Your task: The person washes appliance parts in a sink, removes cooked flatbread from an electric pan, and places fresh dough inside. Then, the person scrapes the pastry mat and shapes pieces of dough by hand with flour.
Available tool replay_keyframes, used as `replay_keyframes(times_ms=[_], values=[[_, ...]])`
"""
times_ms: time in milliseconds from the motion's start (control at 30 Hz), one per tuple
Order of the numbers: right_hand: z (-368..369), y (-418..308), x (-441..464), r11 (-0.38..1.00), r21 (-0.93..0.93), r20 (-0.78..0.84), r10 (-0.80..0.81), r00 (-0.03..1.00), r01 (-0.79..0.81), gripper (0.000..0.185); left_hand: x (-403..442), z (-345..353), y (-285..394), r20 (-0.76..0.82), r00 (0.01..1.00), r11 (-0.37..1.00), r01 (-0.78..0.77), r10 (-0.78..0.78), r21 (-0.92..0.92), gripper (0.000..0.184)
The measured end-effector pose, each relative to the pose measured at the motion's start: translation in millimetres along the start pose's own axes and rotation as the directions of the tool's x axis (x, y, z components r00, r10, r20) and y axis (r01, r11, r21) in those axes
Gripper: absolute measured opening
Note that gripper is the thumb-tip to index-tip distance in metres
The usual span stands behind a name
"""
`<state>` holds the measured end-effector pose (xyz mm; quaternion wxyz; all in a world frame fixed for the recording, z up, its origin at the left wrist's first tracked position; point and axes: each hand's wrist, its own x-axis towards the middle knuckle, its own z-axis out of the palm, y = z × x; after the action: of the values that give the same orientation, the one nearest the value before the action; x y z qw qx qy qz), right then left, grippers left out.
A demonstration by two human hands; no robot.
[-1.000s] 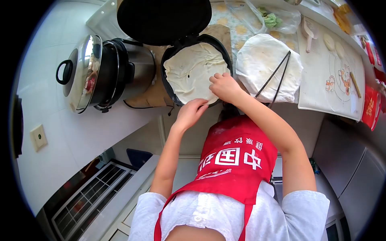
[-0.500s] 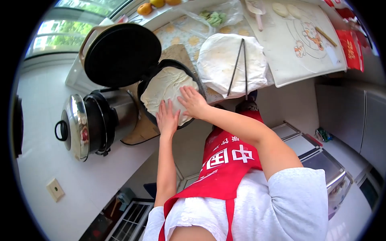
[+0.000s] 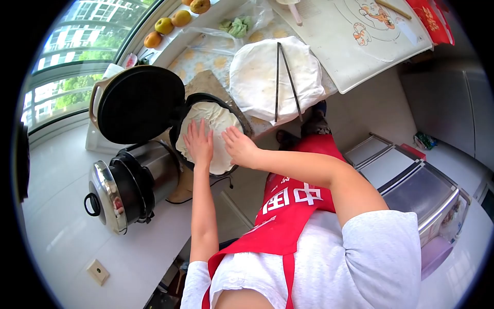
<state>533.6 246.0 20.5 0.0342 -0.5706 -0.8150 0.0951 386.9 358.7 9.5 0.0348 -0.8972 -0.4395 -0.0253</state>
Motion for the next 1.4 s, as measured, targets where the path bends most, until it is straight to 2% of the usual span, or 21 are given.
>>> replay_keyframes(times_ms=[100, 167, 233, 267, 300, 367, 433, 500, 600, 667, 700, 767, 833, 900, 967, 1100, 1133, 1167, 1233, 1267, 1400], values=[[-3, 5, -9, 0.999, -0.047, 0.039, -0.015, 0.999, 0.017, 0.066, 15, 10, -6, 0.056, 0.997, 0.997, 0.049, -0.053, 0.067, 0.052], [-9, 5, -14, 0.999, -0.047, 0.078, -0.014, 0.997, 0.017, 0.064, 21, 10, -6, 0.030, 0.998, 0.996, 0.062, -0.063, 0.061, 0.050], [-17, 9, -17, 0.997, 0.072, -0.114, -0.024, 0.993, 0.033, 0.058, 22, -1, -10, 0.005, 0.997, 0.995, 0.079, -0.079, 0.058, 0.048], [-25, 14, -20, 0.996, 0.076, -0.119, -0.034, 0.992, 0.043, 0.058, 23, -28, -11, -0.087, 0.992, 0.996, 0.091, -0.091, -0.012, 0.045], [-36, 20, -25, 0.984, 0.174, -0.171, 0.007, 0.985, 0.023, 0.054, 28, -56, -13, -0.175, 0.979, 0.993, 0.093, -0.105, -0.079, 0.043], [-49, 34, -36, 0.952, 0.305, -0.306, 0.102, 0.947, -0.005, 0.045, 49, -112, -35, -0.459, 0.879, 0.987, 0.076, -0.133, -0.140, 0.042], [-64, 45, -44, 0.958, 0.277, -0.235, 0.143, 0.962, -0.074, 0.041, 84, -169, -62, -0.634, 0.770, 0.997, 0.045, -0.070, -0.056, 0.045], [-80, 47, -50, 0.948, 0.309, -0.238, 0.155, 0.959, -0.077, 0.039, 122, -201, -92, -0.710, 0.704, 0.996, 0.064, -0.006, 0.055, 0.048], [-95, 49, -65, 0.915, 0.390, -0.204, 0.192, 0.960, -0.100, 0.035, 171, -210, -142, -0.647, 0.762, 0.983, 0.097, 0.027, 0.156, 0.050], [-105, 52, -73, 0.873, 0.473, -0.206, 0.241, 0.948, -0.119, 0.029, 195, -208, -165, -0.459, 0.887, 0.953, 0.171, -0.038, 0.251, 0.051], [-110, 55, -80, 0.875, 0.471, -0.206, 0.229, 0.951, -0.108, 0.029, 200, -209, -166, -0.461, 0.886, 0.950, 0.184, -0.049, 0.253, 0.051], [-118, 65, -93, 0.853, 0.489, -0.239, 0.332, 0.913, -0.182, 0.026, 211, -210, -169, -0.235, 0.946, 0.935, 0.275, -0.222, 0.224, 0.053], [-117, 77, -108, 0.846, 0.486, -0.276, 0.388, 0.879, -0.221, 0.024, 220, -204, -180, -0.237, 0.950, 0.943, 0.253, -0.201, 0.216, 0.050], [-121, 90, -119, 0.822, 0.505, -0.235, 0.424, 0.875, -0.263, 0.022, 225, -206, -194, -0.232, 0.954, 0.944, 0.240, -0.187, 0.225, 0.048], [-120, 98, -127, 0.814, 0.495, -0.232, 0.460, 0.857, -0.303, 0.021, 226, -212, -202, -0.185, 0.976, 0.977, 0.144, -0.114, 0.156, 0.043], [-125, 108, -131, 0.786, 0.538, -0.222, 0.481, 0.848, -0.305, 0.020, 180, -258, -152, -0.151, 0.985, 0.990, 0.100, -0.085, 0.096, 0.034], [-127, 113, -130, 0.773, 0.560, -0.203, 0.477, 0.855, -0.298, 0.019, 159, -270, -125, -0.189, 0.980, 0.993, 0.084, -0.067, 0.086, 0.027], [-128, 116, -130, 0.757, 0.583, -0.184, 0.476, 0.860, -0.295, 0.019, 136, -276, -104, -0.231, 0.973, 0.992, 0.008, 0.020, 0.123, 0.022], [-134, 126, -130, 0.759, 0.598, -0.198, 0.450, 0.871, -0.256, 0.019, 83, -284, -50, -0.193, 0.979, 0.998, 0.053, -0.059, -0.038, 0.020], [-144, 130, -130, 0.764, 0.602, -0.213, 0.433, 0.876, -0.231, 0.019, 52, -284, -26, -0.177, 0.983, 0.999, 0.046, -0.042, 0.024, 0.018], [-145, 169, -140, 0.799, 0.584, -0.270, 0.357, 0.894, -0.143, 0.020, -60, -205, 76, 0.009, 0.999, 0.997, 0.047, -0.047, -0.053, 0.020]])
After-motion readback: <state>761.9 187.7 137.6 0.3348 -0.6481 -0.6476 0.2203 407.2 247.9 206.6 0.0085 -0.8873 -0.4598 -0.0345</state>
